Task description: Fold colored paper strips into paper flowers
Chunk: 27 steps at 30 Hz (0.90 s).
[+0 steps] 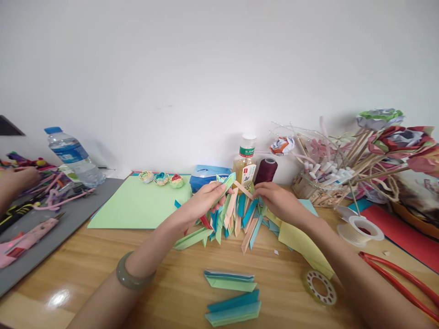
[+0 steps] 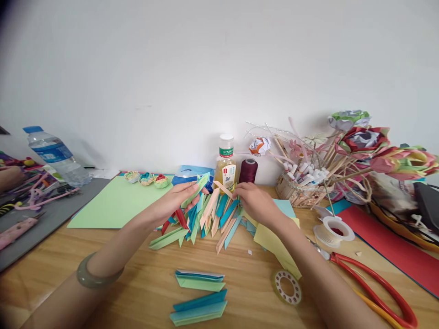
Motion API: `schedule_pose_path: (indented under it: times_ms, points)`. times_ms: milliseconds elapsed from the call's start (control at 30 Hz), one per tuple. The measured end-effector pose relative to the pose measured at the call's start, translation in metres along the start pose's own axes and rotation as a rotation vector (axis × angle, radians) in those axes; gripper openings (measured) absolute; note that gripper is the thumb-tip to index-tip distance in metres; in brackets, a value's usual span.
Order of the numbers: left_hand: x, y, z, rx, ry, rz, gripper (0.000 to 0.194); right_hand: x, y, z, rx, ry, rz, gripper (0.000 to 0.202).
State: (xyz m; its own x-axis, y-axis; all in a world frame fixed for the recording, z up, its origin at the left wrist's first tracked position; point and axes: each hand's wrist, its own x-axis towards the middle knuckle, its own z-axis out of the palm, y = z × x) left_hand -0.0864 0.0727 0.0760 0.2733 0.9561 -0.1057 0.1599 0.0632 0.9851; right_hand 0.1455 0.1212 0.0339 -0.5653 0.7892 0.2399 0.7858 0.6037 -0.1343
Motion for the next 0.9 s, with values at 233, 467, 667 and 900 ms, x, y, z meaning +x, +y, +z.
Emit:
schedule_pose_path:
  times_ms: [233, 467, 667, 900]
  points:
    - [-0.002, 0.004, 0.001, -0.012, 0.008, 0.003, 0.036, 0.006, -0.007, 0.010, 0.143, 0.028, -0.055, 0.032]
    - [-0.007, 0.011, 0.001, -0.007, 0.011, -0.022, 0.037, -0.001, -0.020, -0.040, 0.245, 0.107, 0.123, 0.029]
    - [-0.002, 0.005, 0.000, -0.011, 0.023, 0.015, 0.039, -0.004, -0.037, -0.046, 0.338, -0.118, 0.066, 0.025]
    - [-0.007, 0.012, 0.001, -0.004, 0.004, -0.002, 0.038, -0.002, -0.009, -0.032, 0.195, -0.048, 0.186, 0.031]
